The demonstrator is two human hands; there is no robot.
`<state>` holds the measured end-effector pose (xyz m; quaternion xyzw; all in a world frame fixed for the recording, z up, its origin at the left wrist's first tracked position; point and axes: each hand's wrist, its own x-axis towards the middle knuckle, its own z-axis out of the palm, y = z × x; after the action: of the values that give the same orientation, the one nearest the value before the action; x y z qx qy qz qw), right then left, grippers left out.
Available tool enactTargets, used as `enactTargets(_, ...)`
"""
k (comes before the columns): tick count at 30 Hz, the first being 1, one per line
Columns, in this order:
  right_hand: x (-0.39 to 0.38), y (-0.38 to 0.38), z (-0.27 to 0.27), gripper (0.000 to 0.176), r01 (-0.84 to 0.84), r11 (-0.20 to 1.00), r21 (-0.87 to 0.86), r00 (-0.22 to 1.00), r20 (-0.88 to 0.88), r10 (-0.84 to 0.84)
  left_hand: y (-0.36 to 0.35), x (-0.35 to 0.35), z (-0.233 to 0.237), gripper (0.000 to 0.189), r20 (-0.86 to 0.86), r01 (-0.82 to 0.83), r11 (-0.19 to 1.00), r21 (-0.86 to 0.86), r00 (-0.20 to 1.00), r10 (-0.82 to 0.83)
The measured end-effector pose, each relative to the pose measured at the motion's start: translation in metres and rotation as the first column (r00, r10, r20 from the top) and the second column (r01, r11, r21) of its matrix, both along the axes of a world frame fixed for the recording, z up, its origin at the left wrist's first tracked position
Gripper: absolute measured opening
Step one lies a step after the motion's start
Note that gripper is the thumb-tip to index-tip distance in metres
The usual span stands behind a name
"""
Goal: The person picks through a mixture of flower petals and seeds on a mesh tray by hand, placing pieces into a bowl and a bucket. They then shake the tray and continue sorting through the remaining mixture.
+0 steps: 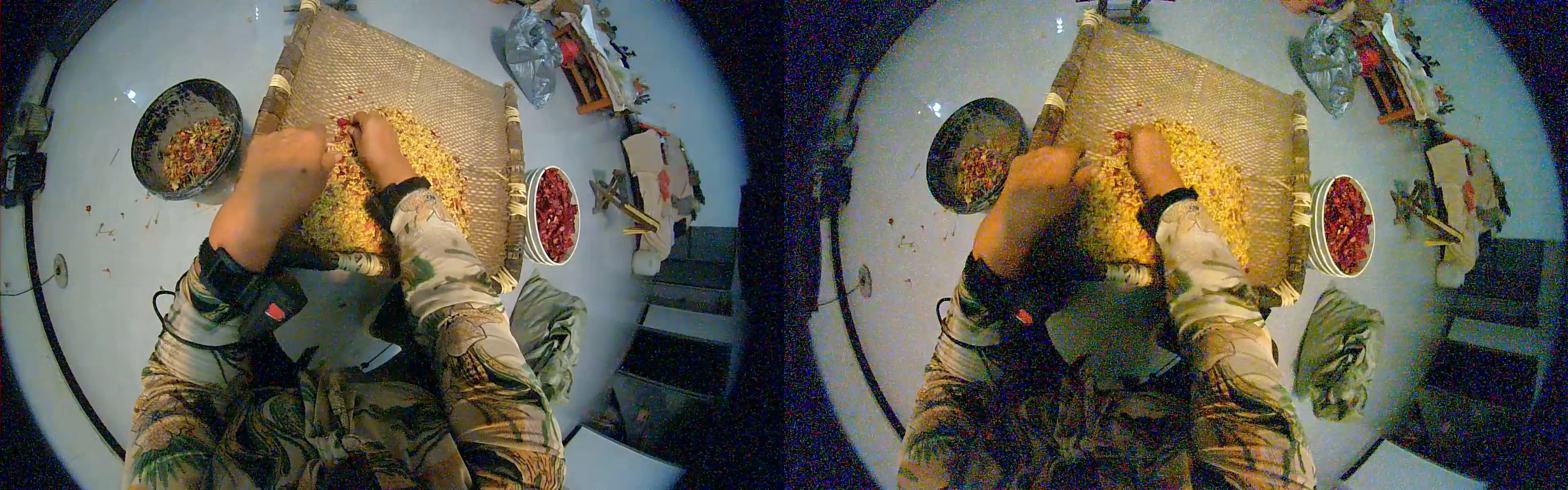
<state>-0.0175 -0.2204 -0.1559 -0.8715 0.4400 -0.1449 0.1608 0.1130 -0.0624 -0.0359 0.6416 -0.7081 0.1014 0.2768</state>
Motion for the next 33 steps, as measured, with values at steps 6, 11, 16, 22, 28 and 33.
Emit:
enactTargets(6, -0.009, -0.034, -0.014, 0.024, 0.049, 0.993, -0.112, 0.994, 0.099, -0.038, 0.001, 0.006, 0.001, 0.022, 0.000, 0.014, 0.999, -0.030, 1.000, -0.014)
enactTargets(11, -0.020, -0.041, -0.011, 0.028, 0.035, 0.997, -0.075, 0.999, 0.029, -0.033, -0.001, 0.005, 0.005, 0.019, -0.003, 0.020, 1.000, -0.019, 1.000, -0.020)
enactTargets(16, 0.001, -0.014, -0.017, 0.025, -0.158, 0.984, -0.087, 0.984, 0.066, 0.164, -0.001, 0.005, 0.010, 0.022, -0.051, 0.022, 0.995, 0.094, 0.999, -0.018)
enactTargets(22, 0.002, -0.005, -0.002, 0.022, -0.239, 0.971, -0.011, 0.957, 0.169, 0.237, -0.004, 0.005, 0.005, 0.016, -0.062, 0.004, 1.000, 0.020, 0.998, -0.002)
enactTargets(28, 0.001, -0.016, 0.002, 0.039, -0.321, 0.947, -0.003, 0.945, 0.059, 0.321, -0.008, 0.002, 0.007, 0.017, -0.050, -0.005, 0.997, 0.072, 0.999, 0.009)
enactTargets(33, 0.006, -0.010, -0.005, 0.031, -0.150, 0.984, 0.097, 0.988, 0.052, 0.146, -0.007, 0.004, 0.006, 0.018, -0.066, 0.028, 0.998, 0.060, 0.998, -0.024)
